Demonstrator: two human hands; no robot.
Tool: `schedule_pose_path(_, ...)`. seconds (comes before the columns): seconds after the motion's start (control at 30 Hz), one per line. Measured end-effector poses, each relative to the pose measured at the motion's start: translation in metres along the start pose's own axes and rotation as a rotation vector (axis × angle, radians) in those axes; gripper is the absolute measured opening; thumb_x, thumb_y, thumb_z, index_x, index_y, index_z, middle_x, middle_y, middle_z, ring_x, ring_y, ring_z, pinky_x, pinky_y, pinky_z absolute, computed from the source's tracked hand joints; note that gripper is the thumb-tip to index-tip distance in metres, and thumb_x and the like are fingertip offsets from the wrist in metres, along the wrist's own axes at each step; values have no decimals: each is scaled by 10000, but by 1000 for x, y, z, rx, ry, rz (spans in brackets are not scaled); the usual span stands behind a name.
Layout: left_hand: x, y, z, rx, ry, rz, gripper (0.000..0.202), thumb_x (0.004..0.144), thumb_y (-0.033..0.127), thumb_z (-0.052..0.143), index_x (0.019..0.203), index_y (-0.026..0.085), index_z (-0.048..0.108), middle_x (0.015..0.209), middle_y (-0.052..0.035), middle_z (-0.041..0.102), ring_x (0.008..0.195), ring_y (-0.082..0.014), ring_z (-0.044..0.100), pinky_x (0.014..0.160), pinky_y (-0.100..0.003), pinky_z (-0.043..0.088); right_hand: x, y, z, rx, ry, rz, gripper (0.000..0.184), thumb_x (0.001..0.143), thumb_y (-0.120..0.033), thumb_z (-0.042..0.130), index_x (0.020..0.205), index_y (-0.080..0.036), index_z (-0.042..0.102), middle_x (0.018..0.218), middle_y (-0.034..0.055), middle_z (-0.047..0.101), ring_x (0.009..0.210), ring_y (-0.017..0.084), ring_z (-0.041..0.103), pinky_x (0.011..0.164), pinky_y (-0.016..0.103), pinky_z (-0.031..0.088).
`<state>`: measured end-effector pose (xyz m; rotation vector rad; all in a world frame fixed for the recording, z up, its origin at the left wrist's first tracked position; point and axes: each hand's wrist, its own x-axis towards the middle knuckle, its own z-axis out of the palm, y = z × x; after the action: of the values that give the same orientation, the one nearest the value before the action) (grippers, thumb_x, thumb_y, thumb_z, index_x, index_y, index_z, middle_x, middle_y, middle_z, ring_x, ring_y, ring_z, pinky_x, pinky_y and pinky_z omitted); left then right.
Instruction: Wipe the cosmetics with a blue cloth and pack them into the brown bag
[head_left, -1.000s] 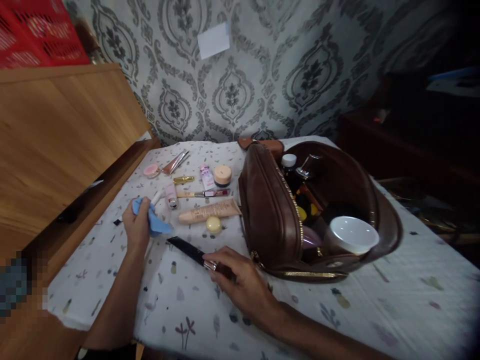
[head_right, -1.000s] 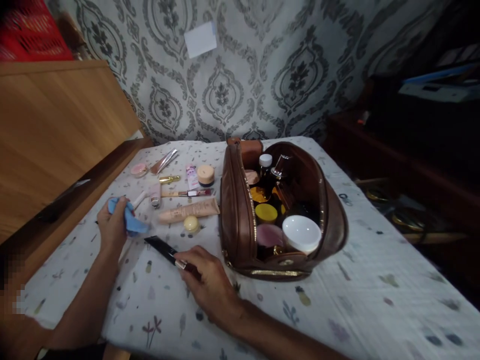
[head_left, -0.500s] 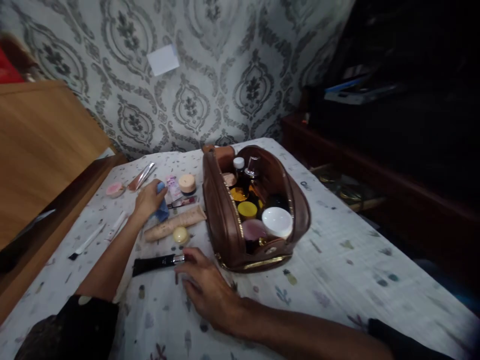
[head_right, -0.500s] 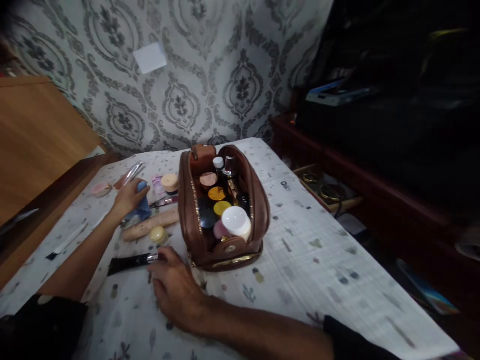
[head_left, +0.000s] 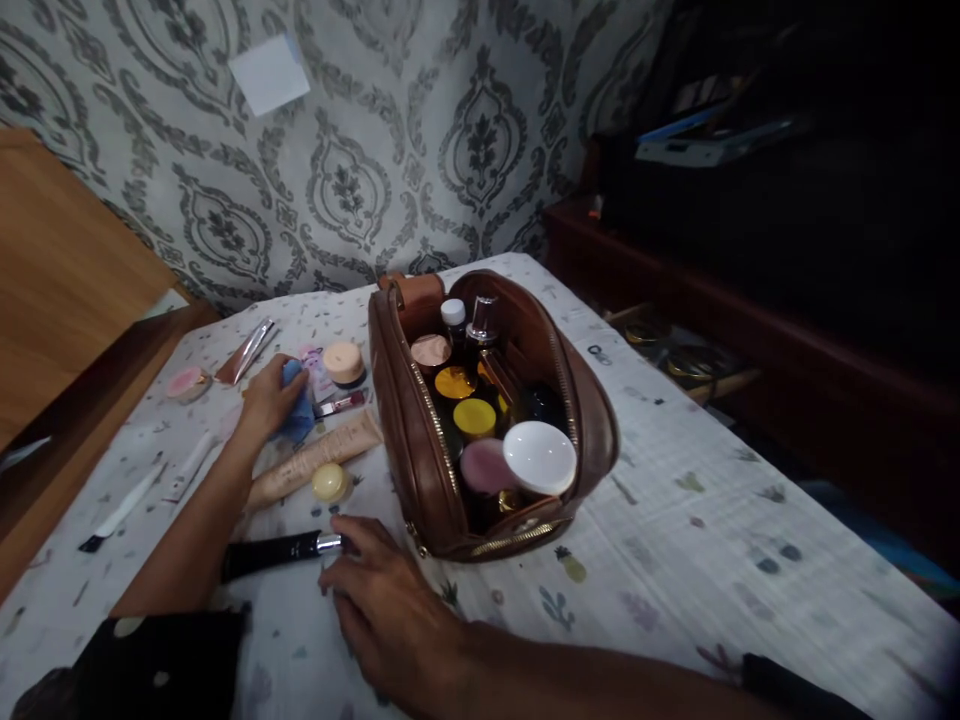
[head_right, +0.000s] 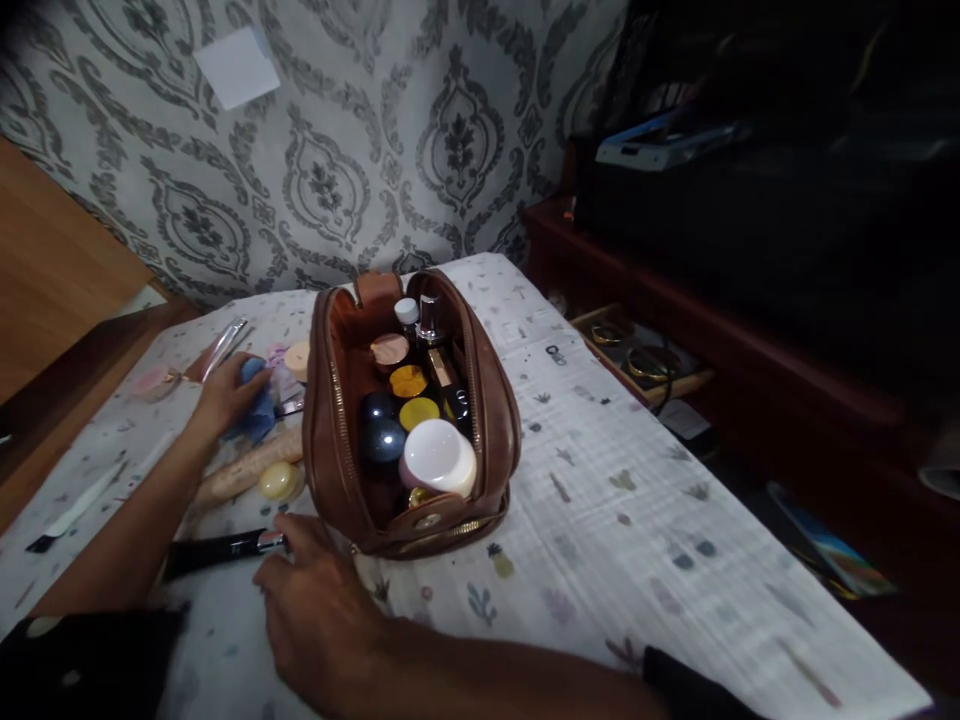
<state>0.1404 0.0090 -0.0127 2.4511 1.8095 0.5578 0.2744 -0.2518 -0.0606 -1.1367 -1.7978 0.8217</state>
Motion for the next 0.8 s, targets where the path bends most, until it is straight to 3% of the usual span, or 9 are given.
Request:
schedule_pose_path(0.17,-41,9,-24,-138,30,148,342,868,482,476,971,199,638,804,-4,655,734,-186,592,689,-280,434,-1,1,1,19,-2,1,209,866,-118,524,988,-116,694,1398,150,505,1309,239,492,1076,327,449)
schedule_pose_path(0.37,-86,9,-48,-208,45,145,340,880,484,501,1001,202,648,904,-5,690,787,-179,620,732,-273,466,2,0,-1,41,44,37,206,868,-87,508,955,-150,684,1387,129,523,1277,221,524,1064,345,464)
schedule_pose_path(0.6,-125,14,-61,-223,-54,294,264,924,408,498,999,205,650,990,-30,705,916,-181,649,833,-263,482,2,1,-2,43,54,15,277,827,-40,487,971,-178,679,1352,116,549,1214,198,580,1015,342,507)
schedule_pose_path(0.7,-125,-16,-70,-122,55,158,317,936,433,447,1021,195,640,983,-43,698,885,-190,645,814,-283,483,1,7,0,4,82,-3,301,831,-49,457,982,-192,675,1334,117,560,1175,190,614,1000,347,521)
schedule_pose_path(0.8,-117,-75,-82,50,187,-104,372,921,448,404,1052,184,632,905,-44,694,761,-204,631,746,-312,487,1,11,1,-17,102,-25,297,853,-75,441,983,-206,673,1315,112,576,1159,188,629,989,351,531)
